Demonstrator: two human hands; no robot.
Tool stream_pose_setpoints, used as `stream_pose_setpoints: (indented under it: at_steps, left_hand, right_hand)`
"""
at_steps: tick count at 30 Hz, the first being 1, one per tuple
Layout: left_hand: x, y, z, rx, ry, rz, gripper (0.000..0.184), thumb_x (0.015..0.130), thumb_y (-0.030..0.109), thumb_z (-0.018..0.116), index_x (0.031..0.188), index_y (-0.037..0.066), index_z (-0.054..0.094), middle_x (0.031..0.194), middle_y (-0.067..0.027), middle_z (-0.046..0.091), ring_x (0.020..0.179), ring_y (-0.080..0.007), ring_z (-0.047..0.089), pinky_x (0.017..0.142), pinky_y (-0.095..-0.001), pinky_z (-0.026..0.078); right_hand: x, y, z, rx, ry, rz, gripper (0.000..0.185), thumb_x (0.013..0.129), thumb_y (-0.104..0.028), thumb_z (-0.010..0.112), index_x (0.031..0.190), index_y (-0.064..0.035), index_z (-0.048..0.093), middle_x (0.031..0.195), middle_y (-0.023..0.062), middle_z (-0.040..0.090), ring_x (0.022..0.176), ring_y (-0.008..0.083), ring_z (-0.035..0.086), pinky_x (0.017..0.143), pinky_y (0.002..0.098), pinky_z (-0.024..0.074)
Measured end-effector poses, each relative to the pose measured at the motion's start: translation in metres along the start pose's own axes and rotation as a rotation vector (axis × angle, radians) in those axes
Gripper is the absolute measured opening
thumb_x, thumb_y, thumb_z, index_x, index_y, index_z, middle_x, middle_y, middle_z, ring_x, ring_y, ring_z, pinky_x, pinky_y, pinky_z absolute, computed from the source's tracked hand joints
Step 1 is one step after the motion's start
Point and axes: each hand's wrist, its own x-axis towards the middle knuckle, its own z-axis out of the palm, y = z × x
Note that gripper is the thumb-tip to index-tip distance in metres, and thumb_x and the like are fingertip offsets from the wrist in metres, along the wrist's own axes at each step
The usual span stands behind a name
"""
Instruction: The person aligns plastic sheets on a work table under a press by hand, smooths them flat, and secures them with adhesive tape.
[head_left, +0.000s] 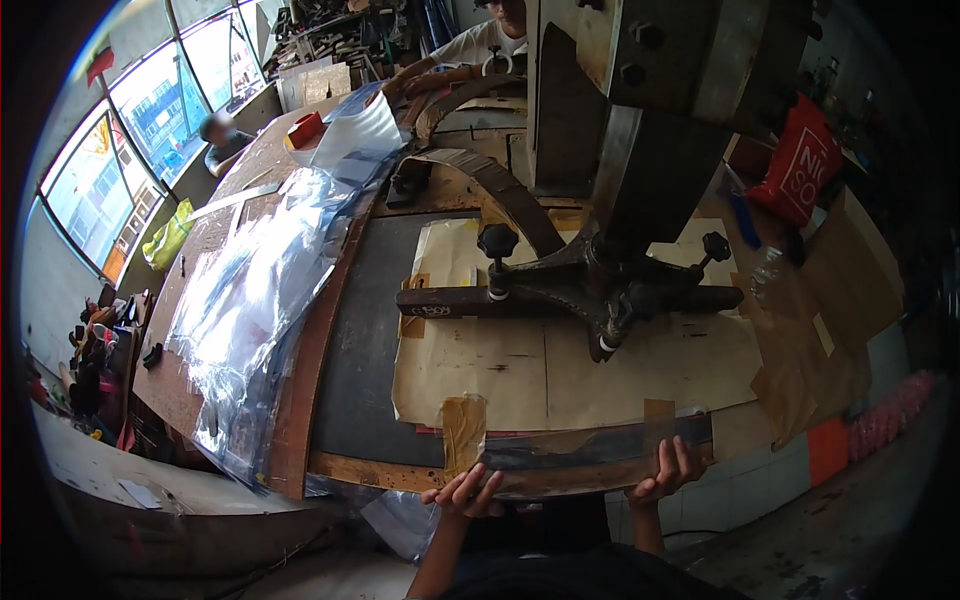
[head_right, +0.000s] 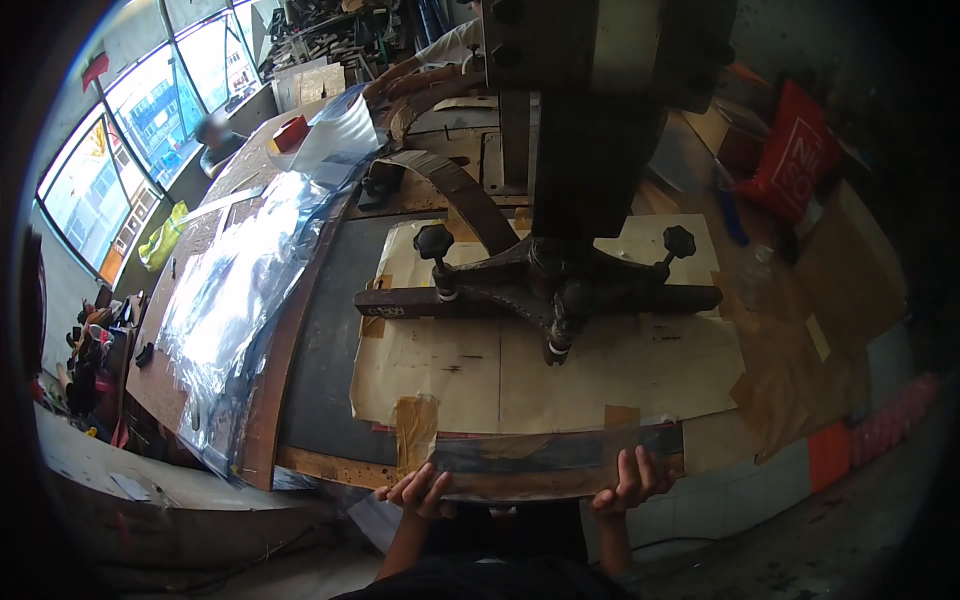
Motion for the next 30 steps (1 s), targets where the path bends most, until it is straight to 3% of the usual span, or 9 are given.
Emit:
stream_pose_setpoints:
  at_steps: [9,21,25,29,30]
  left_hand:
    - [0.0,0.001,0.002,-0.003,0.014,-0.007,0.051,0.097,0.053,0.025,0.101,0.036,0.072,0.107,0.0088,0.064,0.101,-0.0094,0.049,0.112,-0.0424,0.011]
    - [0.007,0.001,-0.005,-0.034,-0.078,-0.025,0.048,0.096,0.051,0.029,0.106,0.034,0.072,0.11,0.0089,0.065,0.106,-0.0082,0.049,0.107,-0.0387,0.017]
    - [0.021,0.005,-0.012,-0.045,-0.125,-0.062,0.048,0.097,0.046,0.029,0.108,0.029,0.072,0.113,0.0067,0.066,0.1,-0.0084,0.053,0.104,-0.0368,0.021]
    - [0.039,0.012,-0.03,-0.088,-0.258,-0.126,0.04,0.096,0.04,0.039,0.111,0.024,0.072,0.117,0.0032,0.066,0.102,-0.0099,0.056,0.1,-0.0364,0.025]
    - [0.048,0.013,-0.039,-0.119,-0.322,-0.124,0.035,0.089,0.028,0.047,0.115,0.02,0.07,0.122,-0.0003,0.064,0.108,-0.0129,0.057,0.101,-0.0372,0.027]
  right_hand:
    - [-0.003,0.001,-0.001,-0.005,-0.022,-0.011,0.06,0.098,-0.043,0.018,0.116,-0.0049,0.061,0.122,0.0141,0.057,0.12,0.0312,0.047,0.113,0.0555,0.0165]
    - [0.009,-0.004,-0.003,0.01,-0.016,-0.015,0.057,0.097,-0.038,0.023,0.117,-0.0021,0.062,0.121,0.0154,0.059,0.118,0.0297,0.05,0.112,0.0533,0.0175]
    - [0.021,-0.016,-0.016,0.014,-0.111,0.031,0.052,0.097,-0.035,0.027,0.119,-0.0026,0.062,0.124,0.0145,0.058,0.118,0.0292,0.05,0.111,0.0516,0.0206]
    - [0.031,-0.023,-0.036,0.044,-0.269,0.073,0.046,0.097,-0.031,0.034,0.123,-0.0031,0.06,0.13,0.0141,0.055,0.124,0.0315,0.048,0.111,0.0528,0.0211]
    - [0.033,-0.024,-0.042,0.058,-0.319,0.092,0.047,0.097,-0.033,0.035,0.124,-0.0032,0.059,0.131,0.0146,0.054,0.125,0.0319,0.047,0.112,0.0531,0.0204]
